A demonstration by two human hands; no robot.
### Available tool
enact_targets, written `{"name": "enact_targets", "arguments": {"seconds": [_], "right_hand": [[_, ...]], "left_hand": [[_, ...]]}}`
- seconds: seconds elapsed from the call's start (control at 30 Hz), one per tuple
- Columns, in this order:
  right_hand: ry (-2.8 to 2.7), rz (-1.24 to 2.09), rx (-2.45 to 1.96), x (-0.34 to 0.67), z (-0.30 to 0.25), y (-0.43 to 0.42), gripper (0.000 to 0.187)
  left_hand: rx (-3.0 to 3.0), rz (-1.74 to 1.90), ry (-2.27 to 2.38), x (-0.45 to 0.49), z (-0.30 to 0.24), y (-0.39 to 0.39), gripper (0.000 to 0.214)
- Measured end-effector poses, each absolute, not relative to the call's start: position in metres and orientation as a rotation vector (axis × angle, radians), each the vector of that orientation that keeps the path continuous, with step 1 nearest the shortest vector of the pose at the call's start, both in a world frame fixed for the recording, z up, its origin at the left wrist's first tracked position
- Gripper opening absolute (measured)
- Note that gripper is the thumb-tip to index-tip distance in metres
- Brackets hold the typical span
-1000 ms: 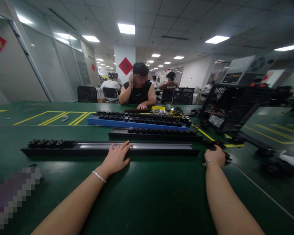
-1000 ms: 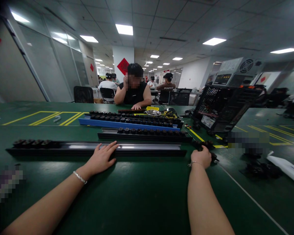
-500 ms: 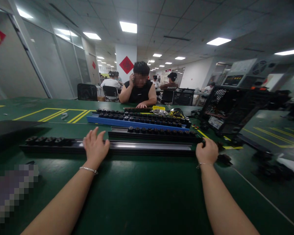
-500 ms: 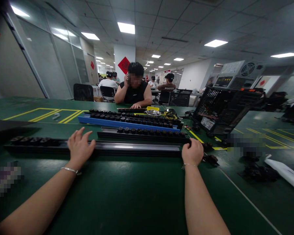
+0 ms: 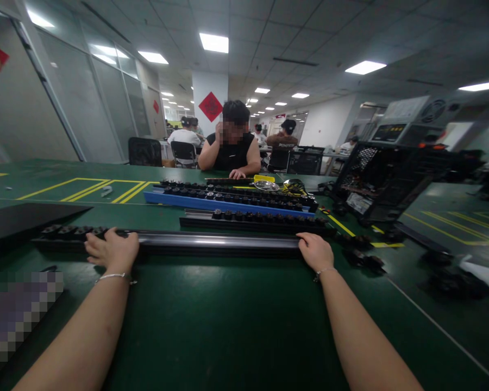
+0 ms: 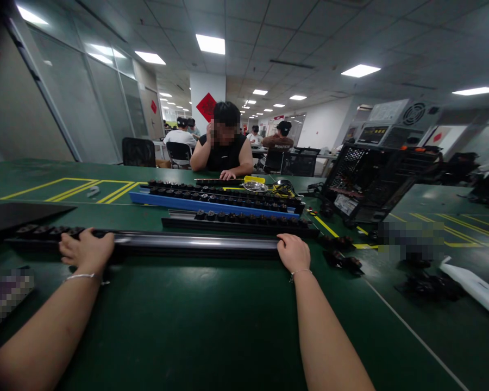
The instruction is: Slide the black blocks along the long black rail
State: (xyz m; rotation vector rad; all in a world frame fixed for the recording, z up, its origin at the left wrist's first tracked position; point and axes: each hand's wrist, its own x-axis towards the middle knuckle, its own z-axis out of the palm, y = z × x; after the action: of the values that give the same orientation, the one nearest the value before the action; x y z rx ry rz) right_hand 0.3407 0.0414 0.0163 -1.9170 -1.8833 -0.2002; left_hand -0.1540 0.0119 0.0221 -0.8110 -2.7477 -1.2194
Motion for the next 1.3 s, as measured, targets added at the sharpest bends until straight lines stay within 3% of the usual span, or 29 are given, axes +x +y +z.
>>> {"name": "enact_targets", "arguments": {"seconds": [1.3], "right_hand": [[-1.799, -0.223, -2.029, 0.331, 0.019, 0.037, 0.041]], "left_hand": [[-0.812, -1.341, -2.709, -0.156, 0.017, 0.011, 0.045]]}}
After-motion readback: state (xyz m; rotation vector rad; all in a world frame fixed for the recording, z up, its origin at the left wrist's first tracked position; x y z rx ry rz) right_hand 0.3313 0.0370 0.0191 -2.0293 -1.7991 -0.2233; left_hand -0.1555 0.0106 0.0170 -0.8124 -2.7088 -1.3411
